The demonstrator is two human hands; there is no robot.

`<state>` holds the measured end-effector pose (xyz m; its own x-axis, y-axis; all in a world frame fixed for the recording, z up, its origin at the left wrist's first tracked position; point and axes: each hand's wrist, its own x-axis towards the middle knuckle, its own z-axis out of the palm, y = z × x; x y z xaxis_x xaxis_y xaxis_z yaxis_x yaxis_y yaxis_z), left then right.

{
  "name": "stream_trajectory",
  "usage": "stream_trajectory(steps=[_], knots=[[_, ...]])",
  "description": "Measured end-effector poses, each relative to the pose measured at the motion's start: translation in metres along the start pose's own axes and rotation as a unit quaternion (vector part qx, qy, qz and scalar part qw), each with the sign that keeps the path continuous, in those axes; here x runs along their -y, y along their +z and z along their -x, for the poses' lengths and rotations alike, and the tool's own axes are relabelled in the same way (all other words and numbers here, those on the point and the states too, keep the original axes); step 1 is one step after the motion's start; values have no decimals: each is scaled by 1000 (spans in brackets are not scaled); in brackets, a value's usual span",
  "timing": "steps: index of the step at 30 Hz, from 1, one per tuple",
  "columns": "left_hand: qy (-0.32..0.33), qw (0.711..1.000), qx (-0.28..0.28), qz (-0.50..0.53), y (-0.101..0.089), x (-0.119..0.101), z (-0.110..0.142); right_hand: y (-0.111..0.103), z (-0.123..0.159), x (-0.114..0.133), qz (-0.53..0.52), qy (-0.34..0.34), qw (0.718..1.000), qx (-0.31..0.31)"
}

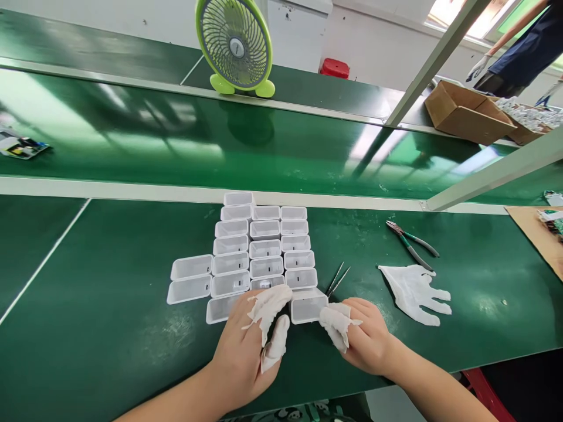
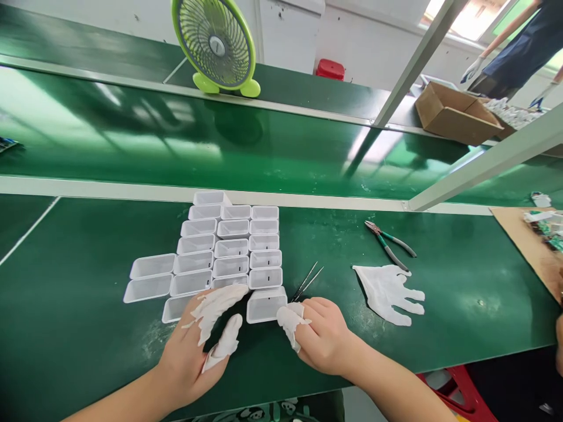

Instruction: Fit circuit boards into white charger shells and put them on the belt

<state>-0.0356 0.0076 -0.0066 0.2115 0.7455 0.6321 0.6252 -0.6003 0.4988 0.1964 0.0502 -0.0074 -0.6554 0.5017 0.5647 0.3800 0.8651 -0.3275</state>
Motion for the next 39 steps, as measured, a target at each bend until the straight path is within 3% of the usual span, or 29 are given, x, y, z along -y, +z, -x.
stream_trajectory(steps=[6,10,20,39], knots=[[-44,998,33,27,-5,-2,-6,-3,1,1,7,-8,1000,-27],[-32,997,47,60,-6,-3,-9,-8,0,1,4,-18,999,-39],[18,1000,0,-20,1,-2,-2,-3,-1,2,4,-11,1000,-22],[34,999,5,-24,0,-1,-6,-7,1,0,-34,-19,999,-18]])
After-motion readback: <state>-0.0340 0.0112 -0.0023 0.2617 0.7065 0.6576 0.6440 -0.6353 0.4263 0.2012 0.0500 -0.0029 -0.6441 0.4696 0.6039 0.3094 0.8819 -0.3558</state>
